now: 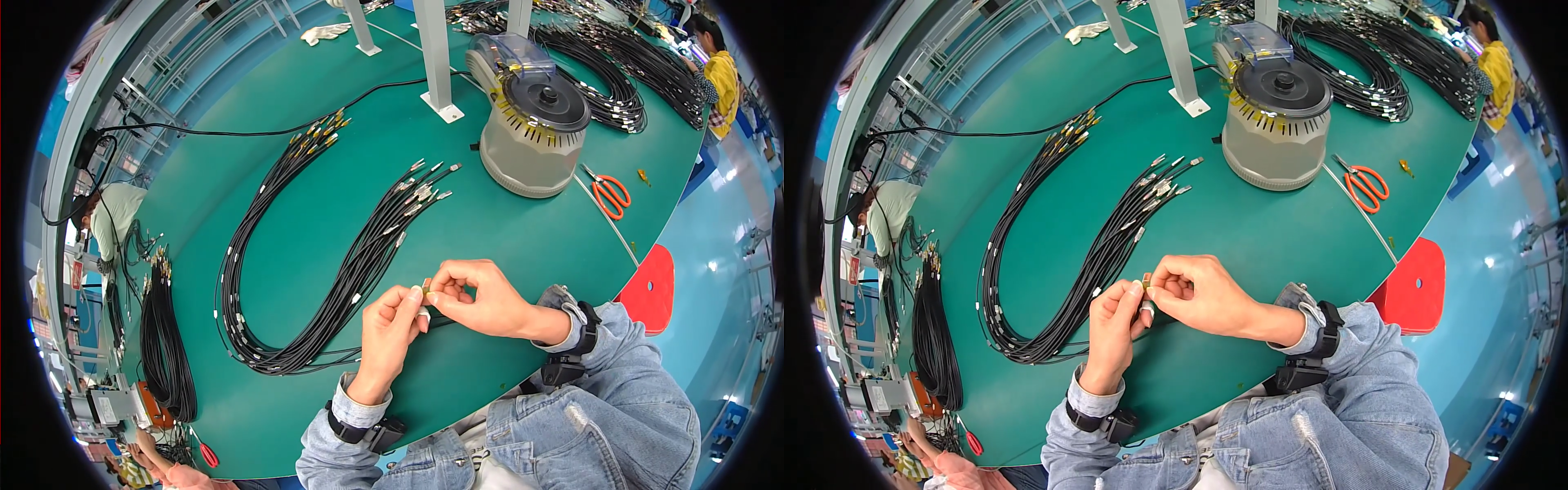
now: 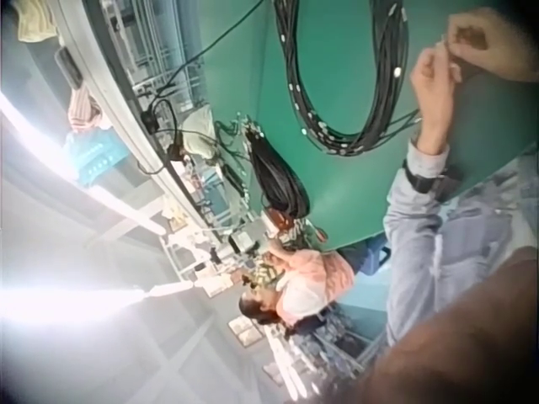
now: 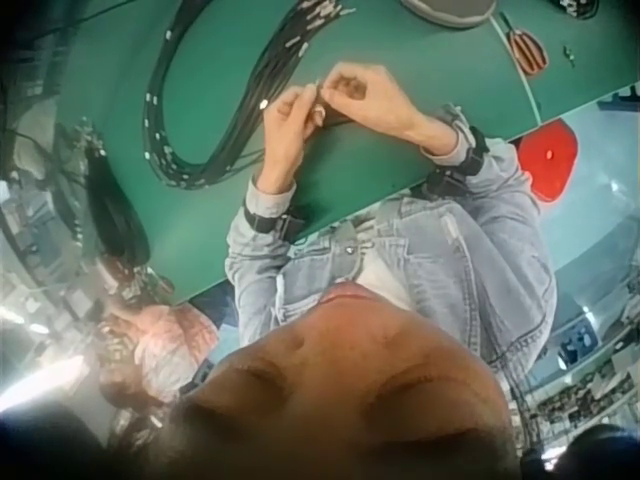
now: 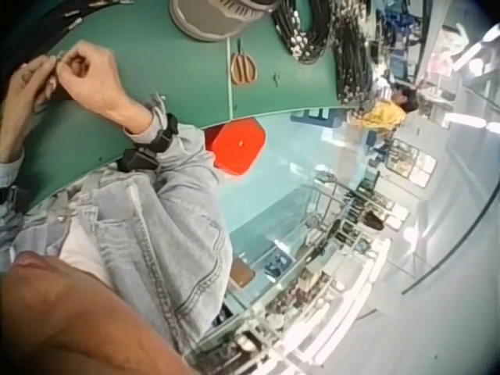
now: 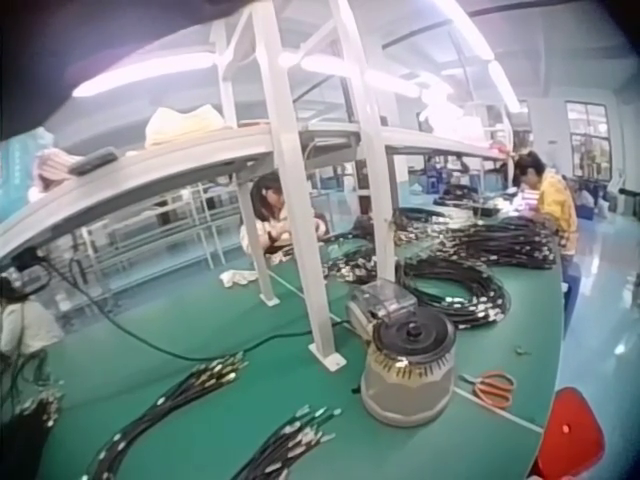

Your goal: The person picks up a cable and a piece of tape, wraps the tape around the end of the cable, and repeats this for several cables before gathering them together.

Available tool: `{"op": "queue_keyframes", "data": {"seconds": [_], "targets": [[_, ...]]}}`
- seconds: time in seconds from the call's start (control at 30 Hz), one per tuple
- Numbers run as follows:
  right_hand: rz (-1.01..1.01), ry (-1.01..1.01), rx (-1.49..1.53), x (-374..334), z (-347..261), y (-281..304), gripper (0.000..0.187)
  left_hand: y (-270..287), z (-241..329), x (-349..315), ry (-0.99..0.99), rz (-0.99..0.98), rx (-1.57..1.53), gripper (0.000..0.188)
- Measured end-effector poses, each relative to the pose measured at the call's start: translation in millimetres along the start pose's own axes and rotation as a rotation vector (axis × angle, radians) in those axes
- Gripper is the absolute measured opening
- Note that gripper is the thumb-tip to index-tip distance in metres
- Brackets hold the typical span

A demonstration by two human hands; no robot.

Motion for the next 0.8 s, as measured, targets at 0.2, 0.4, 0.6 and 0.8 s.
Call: {"op": "queue_keyframes", "data": {"seconds": [0.2,0.4,0.6,0.8], "targets": [[-0.016,0.009,0.000,0.6,1.1,0.1,0.006,-4.2,0.4,0.4,0.076,-0.073,-0.067,0.026],[-0.069,-0.051,0.029,0.5,8.2,-3.7,0.008,-2.7,-6.9,0.8,0.191,-0.169,-0.165,0.028],[-0.124,-0.102,0.079,2.2,15.0,-6.1,0.010,-4.0,-9.0,0.9,0.185,-0.212,-0.156,0.031],[-0.121,-0.135,0.186,3.7,22.4,-5.7,0.013,-3.7,4.4,-0.6,0.089,-0.110,-0.093,0.019]]}}
Point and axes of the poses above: each hand's wrist, its own x-axis towards the middle knuckle, its own y-axis out of the back of the hand, z = x × y, the point moved 8 cm from there along x, towards the middle knuckle, and after that the axes turned 3 degrees about z, right-handed, at the moved point
